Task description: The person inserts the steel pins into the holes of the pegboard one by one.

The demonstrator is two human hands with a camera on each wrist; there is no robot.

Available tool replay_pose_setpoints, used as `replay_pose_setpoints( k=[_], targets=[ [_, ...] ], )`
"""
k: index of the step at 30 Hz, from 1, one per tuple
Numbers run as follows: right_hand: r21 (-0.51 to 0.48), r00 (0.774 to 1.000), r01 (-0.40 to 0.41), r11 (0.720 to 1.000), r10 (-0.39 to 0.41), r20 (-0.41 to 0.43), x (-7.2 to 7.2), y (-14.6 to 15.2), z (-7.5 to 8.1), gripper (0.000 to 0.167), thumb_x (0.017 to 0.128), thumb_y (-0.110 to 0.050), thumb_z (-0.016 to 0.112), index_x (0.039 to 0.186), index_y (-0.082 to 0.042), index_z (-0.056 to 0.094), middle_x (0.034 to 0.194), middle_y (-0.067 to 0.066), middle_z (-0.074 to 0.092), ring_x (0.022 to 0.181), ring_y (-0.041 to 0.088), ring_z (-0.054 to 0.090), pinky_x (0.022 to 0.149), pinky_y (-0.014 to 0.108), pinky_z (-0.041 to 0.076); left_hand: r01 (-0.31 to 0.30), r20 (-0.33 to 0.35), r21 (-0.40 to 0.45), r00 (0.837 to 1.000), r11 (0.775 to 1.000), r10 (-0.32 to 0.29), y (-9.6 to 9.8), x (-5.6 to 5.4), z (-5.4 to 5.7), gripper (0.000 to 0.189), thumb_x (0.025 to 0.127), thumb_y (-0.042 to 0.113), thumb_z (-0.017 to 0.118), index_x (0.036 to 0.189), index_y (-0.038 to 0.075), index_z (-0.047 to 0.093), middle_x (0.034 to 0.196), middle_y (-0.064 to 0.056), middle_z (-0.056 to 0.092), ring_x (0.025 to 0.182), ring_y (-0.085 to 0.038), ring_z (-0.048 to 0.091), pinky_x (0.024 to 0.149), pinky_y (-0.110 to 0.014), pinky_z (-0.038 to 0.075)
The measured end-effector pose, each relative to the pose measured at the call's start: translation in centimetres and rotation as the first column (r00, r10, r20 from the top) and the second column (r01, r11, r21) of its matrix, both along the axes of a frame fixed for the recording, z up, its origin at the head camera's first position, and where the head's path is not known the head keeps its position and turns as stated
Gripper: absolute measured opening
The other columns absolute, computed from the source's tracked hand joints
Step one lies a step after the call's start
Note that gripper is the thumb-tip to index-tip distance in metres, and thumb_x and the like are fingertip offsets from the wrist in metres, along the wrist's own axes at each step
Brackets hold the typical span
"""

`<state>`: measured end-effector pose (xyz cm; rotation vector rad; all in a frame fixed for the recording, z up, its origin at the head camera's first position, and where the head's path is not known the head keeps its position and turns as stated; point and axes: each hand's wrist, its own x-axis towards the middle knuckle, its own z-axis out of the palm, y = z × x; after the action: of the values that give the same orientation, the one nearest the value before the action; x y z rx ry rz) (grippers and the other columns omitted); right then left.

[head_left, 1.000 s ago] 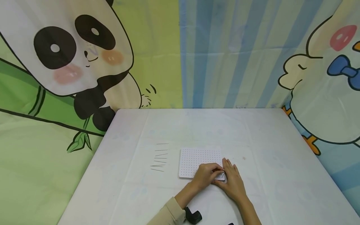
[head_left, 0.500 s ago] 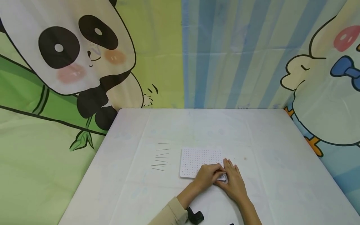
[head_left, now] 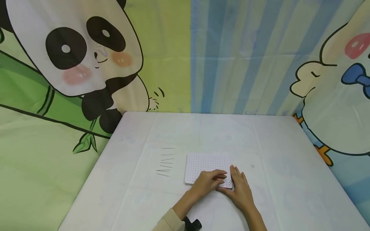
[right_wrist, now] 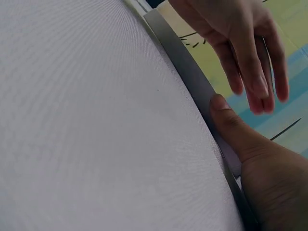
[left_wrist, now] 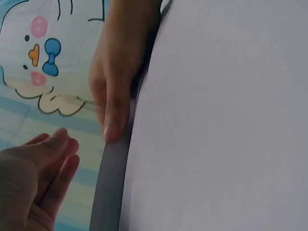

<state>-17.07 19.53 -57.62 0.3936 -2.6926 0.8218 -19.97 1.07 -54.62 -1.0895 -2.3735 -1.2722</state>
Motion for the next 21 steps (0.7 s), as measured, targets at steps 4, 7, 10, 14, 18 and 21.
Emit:
replay_pose_setpoints(
  k=[4,7,10,14,18,21],
  targets=[
    [0.014,0.999,0.022,1.000,-0.023,0.031,0.0,-0.4,0.0,0.108,0.065,-0.061,0.072,0.138,0.008,0.031,0.142,0.022,0.034,0.132,0.037,0.027,0.109,0.045,0.012,-0.042,0.084,0.142,0.996,0.989,0.030,-5.0,0.0,0.8,0.020,0.083,0.010,0.069,0.102,0.007,0.067,0.094,0.000,0.070,0.082,-0.003,0.065,0.070,-0.015,0.049],
    [0.034,0.998,0.038,0.999,-0.040,0.052,0.0,-0.3,0.1,0.110,0.065,-0.064,0.070,0.140,0.007,0.029,0.143,0.021,0.032,0.132,0.036,0.026,0.110,0.043,0.010,-0.122,0.141,0.162,0.985,0.979,0.099,-9.5,-0.2,1.4,0.009,0.080,0.012,0.071,0.088,0.009,0.070,0.083,0.002,0.070,0.072,-0.004,0.065,0.064,-0.019,0.051],
    [0.041,0.997,0.046,0.998,-0.049,0.060,0.0,-0.2,0.0,0.111,0.065,-0.064,0.070,0.140,0.006,0.028,0.144,0.020,0.031,0.133,0.036,0.026,0.110,0.043,0.009,-0.203,0.188,0.116,0.966,0.972,0.179,-13.6,-0.2,1.4,0.005,0.077,0.013,0.074,0.081,0.013,0.071,0.078,0.007,0.068,0.068,-0.004,0.063,0.061,-0.021,0.051],
    [0.048,0.997,0.042,0.998,-0.045,0.057,-0.1,-0.1,0.1,0.111,0.065,-0.063,0.070,0.140,0.007,0.028,0.144,0.020,0.031,0.132,0.036,0.026,0.110,0.044,0.009,-0.267,0.213,0.068,0.945,0.961,0.248,-17.2,0.1,0.5,0.011,0.072,0.009,0.078,0.076,0.016,0.071,0.077,0.010,0.066,0.069,-0.006,0.060,0.062,-0.024,0.051],
    [0.054,0.997,0.042,0.998,-0.045,0.059,-0.1,-0.2,0.2,0.110,0.065,-0.063,0.070,0.140,0.007,0.029,0.144,0.021,0.031,0.132,0.036,0.026,0.110,0.044,0.009,-0.284,0.215,0.065,0.940,0.957,0.264,-19.0,0.2,-0.6,0.016,0.068,0.005,0.080,0.077,0.015,0.071,0.080,0.010,0.065,0.072,-0.007,0.062,0.063,-0.025,0.052],
    [0.057,0.997,0.048,0.997,-0.052,0.063,0.0,-0.3,0.2,0.110,0.065,-0.063,0.070,0.140,0.007,0.028,0.144,0.021,0.031,0.132,0.036,0.026,0.110,0.043,0.009,-0.294,0.187,0.049,0.941,0.954,0.281,-19.5,0.1,-1.3,0.017,0.068,0.005,0.081,0.080,0.014,0.072,0.083,0.010,0.064,0.073,-0.006,0.062,0.064,-0.023,0.051]
  ],
)
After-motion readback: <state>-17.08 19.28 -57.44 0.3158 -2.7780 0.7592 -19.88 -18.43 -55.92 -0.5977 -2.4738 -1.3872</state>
